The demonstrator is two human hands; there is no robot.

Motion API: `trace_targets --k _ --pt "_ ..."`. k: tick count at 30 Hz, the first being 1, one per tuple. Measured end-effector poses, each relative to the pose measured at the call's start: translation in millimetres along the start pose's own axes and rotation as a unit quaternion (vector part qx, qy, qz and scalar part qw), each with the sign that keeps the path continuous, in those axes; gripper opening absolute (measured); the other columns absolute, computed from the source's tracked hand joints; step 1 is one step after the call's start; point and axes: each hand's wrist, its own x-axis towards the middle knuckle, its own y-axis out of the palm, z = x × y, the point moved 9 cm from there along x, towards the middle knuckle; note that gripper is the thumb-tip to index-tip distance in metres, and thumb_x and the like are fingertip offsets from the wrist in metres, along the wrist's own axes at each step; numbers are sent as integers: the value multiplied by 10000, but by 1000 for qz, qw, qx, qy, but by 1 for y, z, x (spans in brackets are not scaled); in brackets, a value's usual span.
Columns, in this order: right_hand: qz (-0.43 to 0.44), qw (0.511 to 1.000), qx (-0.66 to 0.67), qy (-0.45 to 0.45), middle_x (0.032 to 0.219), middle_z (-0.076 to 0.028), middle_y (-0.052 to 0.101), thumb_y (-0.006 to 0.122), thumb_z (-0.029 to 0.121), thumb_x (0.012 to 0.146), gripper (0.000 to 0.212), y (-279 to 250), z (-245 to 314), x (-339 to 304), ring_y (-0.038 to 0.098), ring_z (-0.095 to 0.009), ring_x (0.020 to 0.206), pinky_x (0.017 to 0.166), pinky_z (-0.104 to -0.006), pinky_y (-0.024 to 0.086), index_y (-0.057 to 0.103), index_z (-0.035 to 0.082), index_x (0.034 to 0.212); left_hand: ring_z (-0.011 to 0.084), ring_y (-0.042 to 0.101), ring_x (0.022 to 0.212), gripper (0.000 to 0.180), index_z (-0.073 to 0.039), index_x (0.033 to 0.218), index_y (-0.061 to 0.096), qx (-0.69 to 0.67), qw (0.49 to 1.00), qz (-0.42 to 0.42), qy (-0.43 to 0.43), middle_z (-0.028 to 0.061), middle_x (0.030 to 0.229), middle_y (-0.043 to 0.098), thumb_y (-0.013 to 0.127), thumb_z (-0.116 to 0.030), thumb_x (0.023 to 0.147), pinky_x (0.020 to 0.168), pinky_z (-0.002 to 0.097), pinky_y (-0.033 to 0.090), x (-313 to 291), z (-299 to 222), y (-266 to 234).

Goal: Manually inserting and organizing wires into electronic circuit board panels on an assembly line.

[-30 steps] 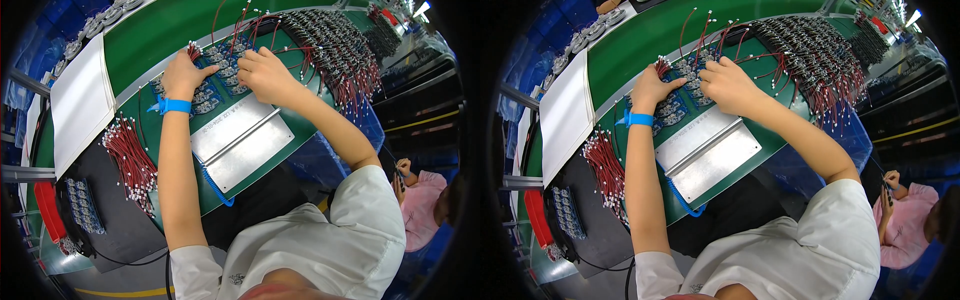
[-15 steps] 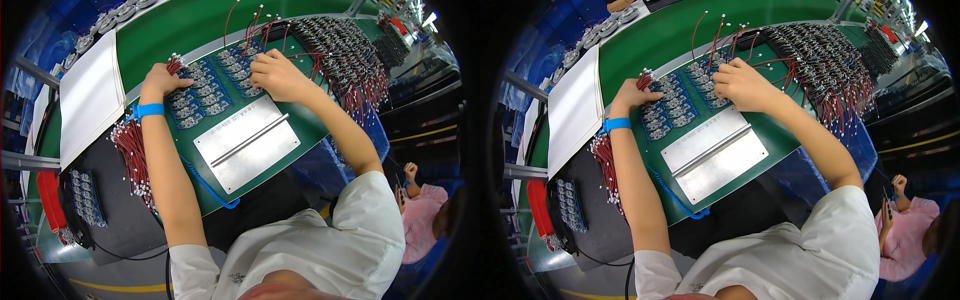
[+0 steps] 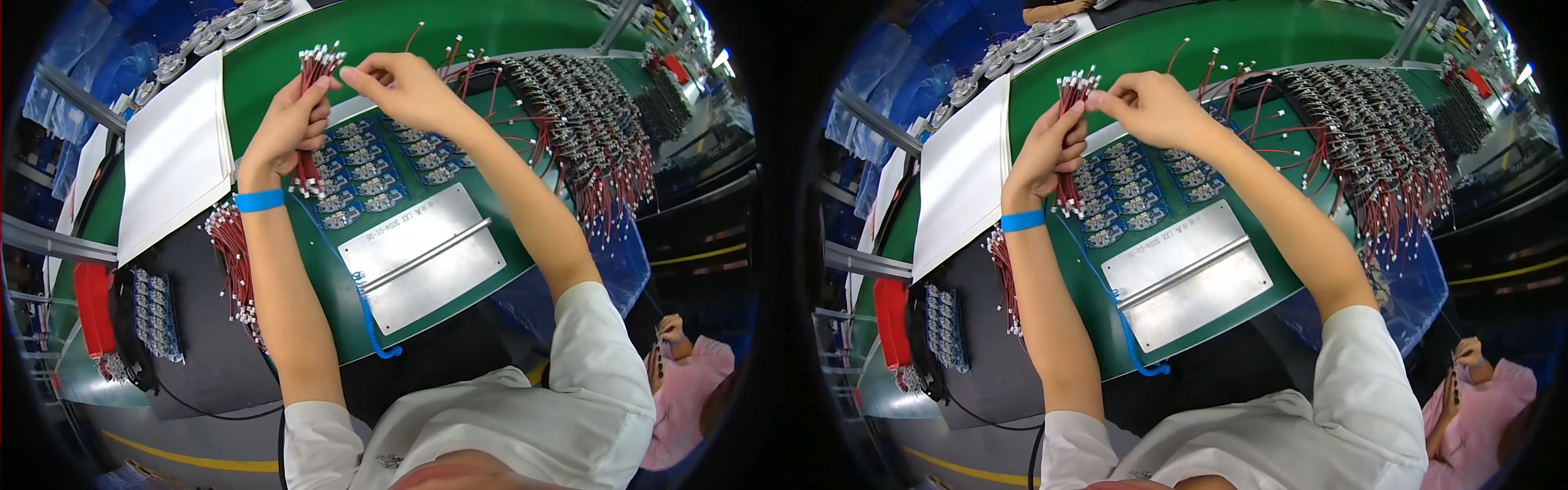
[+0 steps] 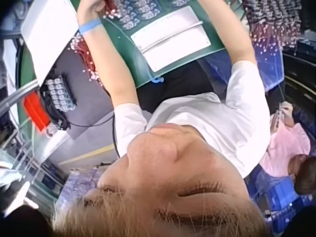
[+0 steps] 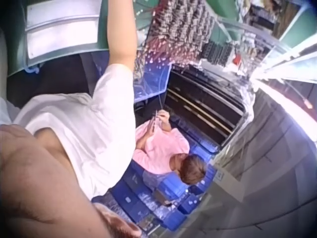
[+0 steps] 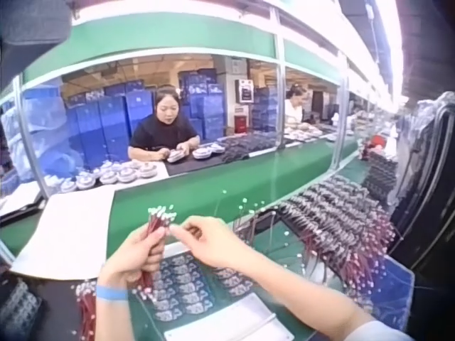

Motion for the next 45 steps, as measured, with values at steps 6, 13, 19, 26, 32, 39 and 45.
trace_targets --k 6,13,19,26,32,39,45 --pt "-14 944 306 125 751 -28 676 724 337 897 349 39 -31 25 598 -78 669 587 -244 487 719 -12 907 16 293 513 225 -77 1031 494 -119 992 39 11 -29 751 427 508 -301 1044 415 179 229 -4 -4 2" --pt "-71 920 372 104 779 4 680 710 286 922 251 39 -25 19 618 -57 732 637 -223 470 720 36 931 41 371 575 186 -69 1010 494 -142 989 16 49 -3 799 472 475 -248 1055 458 191 290 1 -9 10" --pt "-149 913 368 92 651 -43 637 610 153 953 244 42 -38 21 592 -92 567 531 -242 439 637 -33 797 52 379 520 150 -41 1049 476 -61 986 -84 133 13 766 494 468 -190 1053 428 211 285 8 -14 13" --pt "-81 866 454 194 814 0 643 612 254 988 243 64 -59 14 564 -68 745 690 -239 454 675 20 964 66 468 488 203 -23 1059 502 -18 975 -148 162 12 703 524 505 -223 1027 403 239 391 16 -5 13" --pt "-87 868 461 163 891 -13 671 629 264 983 249 63 -58 16 607 -80 811 747 -264 490 675 21 1013 59 469 518 205 -21 1027 537 -42 980 -130 147 22 705 529 489 -221 1039 395 238 354 18 -2 9" --pt "-208 831 500 125 948 -94 687 513 271 1044 268 46 -66 14 663 -168 885 848 -326 537 592 15 1035 167 634 630 218 8 1044 472 -87 935 -258 227 50 695 532 394 -194 1070 559 286 521 22 8 -6" --pt "-261 644 706 138 811 -22 477 395 328 1070 279 13 -89 20 437 -116 637 641 -256 459 427 52 1035 80 281 519 170 -13 1068 414 -486 834 -87 245 -21 658 324 398 -183 1066 464 249 321 13 -4 -62"
